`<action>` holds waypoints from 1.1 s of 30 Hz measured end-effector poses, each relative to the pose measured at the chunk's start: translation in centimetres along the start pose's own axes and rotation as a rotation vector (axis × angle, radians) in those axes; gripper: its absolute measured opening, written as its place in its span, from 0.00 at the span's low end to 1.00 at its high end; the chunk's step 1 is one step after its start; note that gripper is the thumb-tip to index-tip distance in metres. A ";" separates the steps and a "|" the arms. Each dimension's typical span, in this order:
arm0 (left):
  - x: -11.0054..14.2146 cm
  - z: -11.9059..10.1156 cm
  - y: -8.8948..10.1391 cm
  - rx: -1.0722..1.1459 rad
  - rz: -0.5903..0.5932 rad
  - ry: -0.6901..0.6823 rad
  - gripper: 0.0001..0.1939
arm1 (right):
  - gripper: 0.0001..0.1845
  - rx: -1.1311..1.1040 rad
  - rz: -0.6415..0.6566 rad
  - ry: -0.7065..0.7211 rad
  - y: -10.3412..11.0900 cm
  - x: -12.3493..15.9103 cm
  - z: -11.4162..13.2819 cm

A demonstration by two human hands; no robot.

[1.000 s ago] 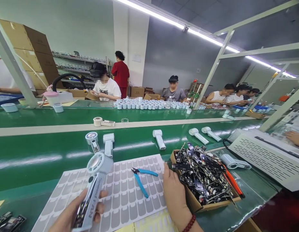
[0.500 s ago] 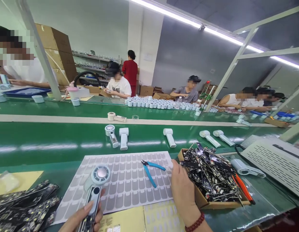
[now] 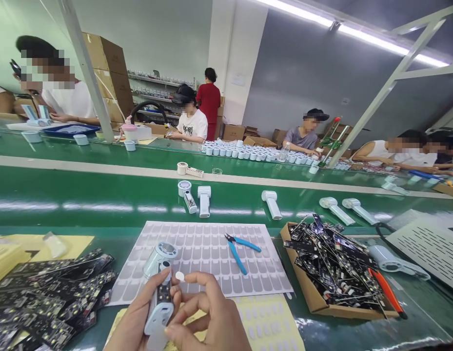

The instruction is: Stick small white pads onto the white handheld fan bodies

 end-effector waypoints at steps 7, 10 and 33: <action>2.4 -0.6 -1.3 0.025 -0.123 -0.032 0.08 | 0.30 0.074 -0.016 -0.008 -0.3 -0.1 1.0; 2.4 -0.6 -1.4 -0.002 -0.136 -0.053 0.10 | 0.29 0.091 -0.021 -0.025 -0.5 -0.1 1.4; 1.9 0.5 -1.0 0.123 0.073 0.100 0.07 | 0.44 0.317 -0.181 0.303 -1.6 0.8 -0.7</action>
Point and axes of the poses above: each hand's wrist, its own x-axis away from the middle knuckle, its own y-axis out of the back of the hand, z = x × y, the point moved 1 cm from there along -x, towards the middle knuckle, and after that the axes turned 3 degrees about -x, right-handed, at the moved point
